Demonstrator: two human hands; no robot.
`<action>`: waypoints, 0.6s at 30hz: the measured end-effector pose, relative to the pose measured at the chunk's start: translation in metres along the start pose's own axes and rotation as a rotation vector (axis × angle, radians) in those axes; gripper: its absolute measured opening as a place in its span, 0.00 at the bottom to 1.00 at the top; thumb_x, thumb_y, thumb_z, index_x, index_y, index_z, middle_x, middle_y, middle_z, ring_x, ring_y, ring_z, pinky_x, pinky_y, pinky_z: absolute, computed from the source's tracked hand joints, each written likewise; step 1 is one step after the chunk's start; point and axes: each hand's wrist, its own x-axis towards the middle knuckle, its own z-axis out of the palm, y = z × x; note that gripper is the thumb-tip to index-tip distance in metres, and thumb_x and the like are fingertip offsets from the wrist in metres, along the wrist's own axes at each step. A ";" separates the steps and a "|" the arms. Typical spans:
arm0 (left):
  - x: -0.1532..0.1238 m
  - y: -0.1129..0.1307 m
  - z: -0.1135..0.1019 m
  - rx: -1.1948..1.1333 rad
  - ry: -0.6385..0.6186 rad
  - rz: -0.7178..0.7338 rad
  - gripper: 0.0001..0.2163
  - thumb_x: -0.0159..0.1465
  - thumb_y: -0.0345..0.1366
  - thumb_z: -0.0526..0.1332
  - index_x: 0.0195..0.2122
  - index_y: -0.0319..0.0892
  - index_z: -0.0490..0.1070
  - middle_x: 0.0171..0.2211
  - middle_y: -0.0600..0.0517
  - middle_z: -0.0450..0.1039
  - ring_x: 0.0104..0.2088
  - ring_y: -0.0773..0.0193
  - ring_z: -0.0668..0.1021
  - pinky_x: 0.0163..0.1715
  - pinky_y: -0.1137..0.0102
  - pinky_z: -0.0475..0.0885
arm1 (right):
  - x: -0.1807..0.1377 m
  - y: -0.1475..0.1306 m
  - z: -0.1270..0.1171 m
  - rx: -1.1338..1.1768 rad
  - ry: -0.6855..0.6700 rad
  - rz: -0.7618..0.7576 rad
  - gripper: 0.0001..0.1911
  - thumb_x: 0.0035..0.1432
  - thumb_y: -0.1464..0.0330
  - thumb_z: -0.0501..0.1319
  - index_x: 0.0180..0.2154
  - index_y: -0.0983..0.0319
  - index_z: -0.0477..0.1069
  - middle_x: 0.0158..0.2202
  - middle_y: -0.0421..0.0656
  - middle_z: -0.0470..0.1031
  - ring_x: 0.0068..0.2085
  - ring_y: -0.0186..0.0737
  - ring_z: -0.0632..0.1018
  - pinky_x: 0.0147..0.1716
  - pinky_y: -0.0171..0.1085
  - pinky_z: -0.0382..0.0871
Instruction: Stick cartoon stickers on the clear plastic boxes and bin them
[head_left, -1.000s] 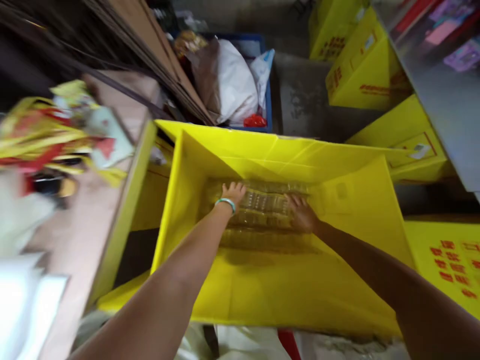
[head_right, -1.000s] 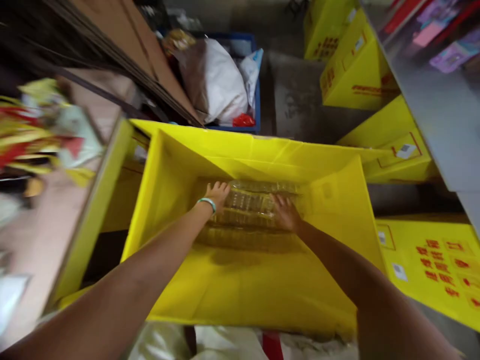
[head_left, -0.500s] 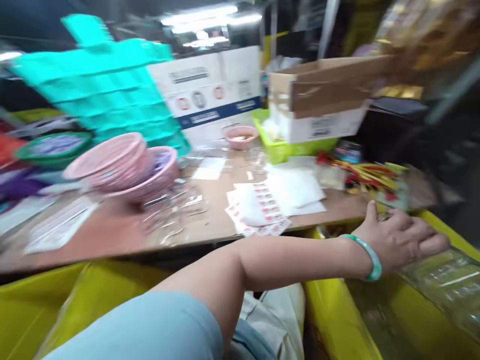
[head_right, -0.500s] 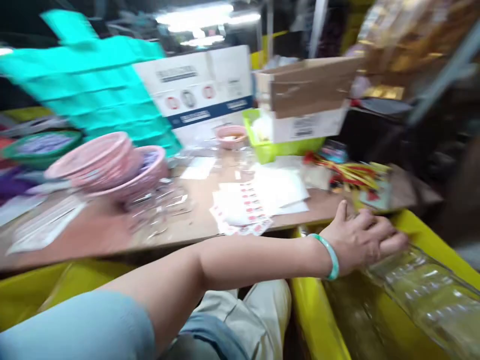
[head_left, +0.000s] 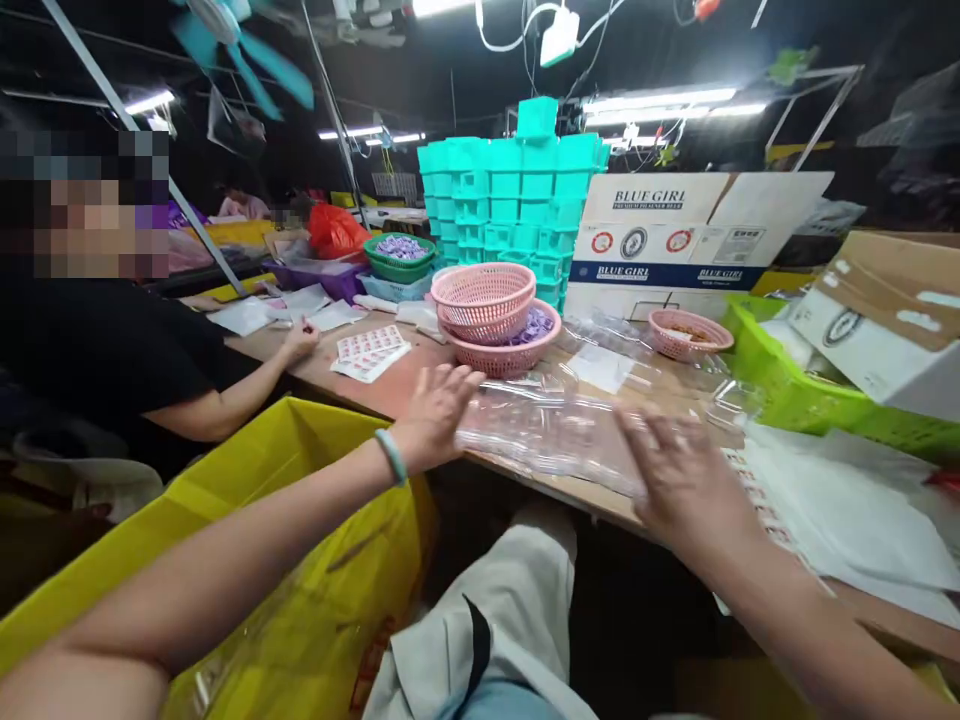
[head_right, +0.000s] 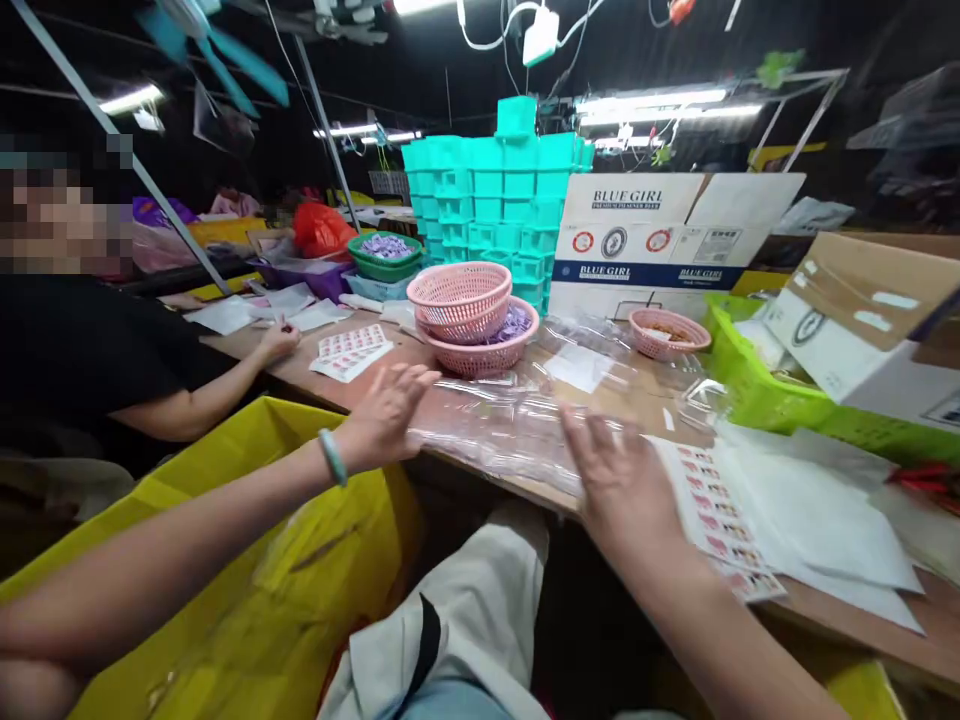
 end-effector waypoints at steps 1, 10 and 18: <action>-0.007 -0.037 0.000 0.011 0.015 -0.021 0.39 0.48 0.34 0.64 0.62 0.38 0.52 0.62 0.38 0.58 0.62 0.43 0.59 0.63 0.48 0.53 | 0.038 -0.030 -0.002 0.013 -0.031 -0.007 0.56 0.45 0.77 0.62 0.69 0.57 0.32 0.64 0.53 0.61 0.61 0.62 0.64 0.54 0.55 0.64; 0.031 -0.300 0.055 0.086 -0.311 -0.190 0.42 0.42 0.29 0.64 0.62 0.44 0.54 0.62 0.42 0.61 0.64 0.50 0.62 0.62 0.61 0.56 | 0.268 -0.203 0.063 0.303 -0.267 -0.073 0.60 0.37 0.73 0.71 0.68 0.60 0.44 0.65 0.58 0.56 0.58 0.64 0.64 0.51 0.54 0.66; 0.112 -0.343 0.079 0.086 -0.455 -0.200 0.41 0.40 0.22 0.69 0.59 0.39 0.61 0.62 0.44 0.63 0.64 0.52 0.63 0.62 0.62 0.58 | 0.331 -0.233 0.124 0.491 -0.497 0.026 0.60 0.38 0.60 0.75 0.67 0.59 0.45 0.64 0.60 0.56 0.57 0.61 0.68 0.49 0.54 0.67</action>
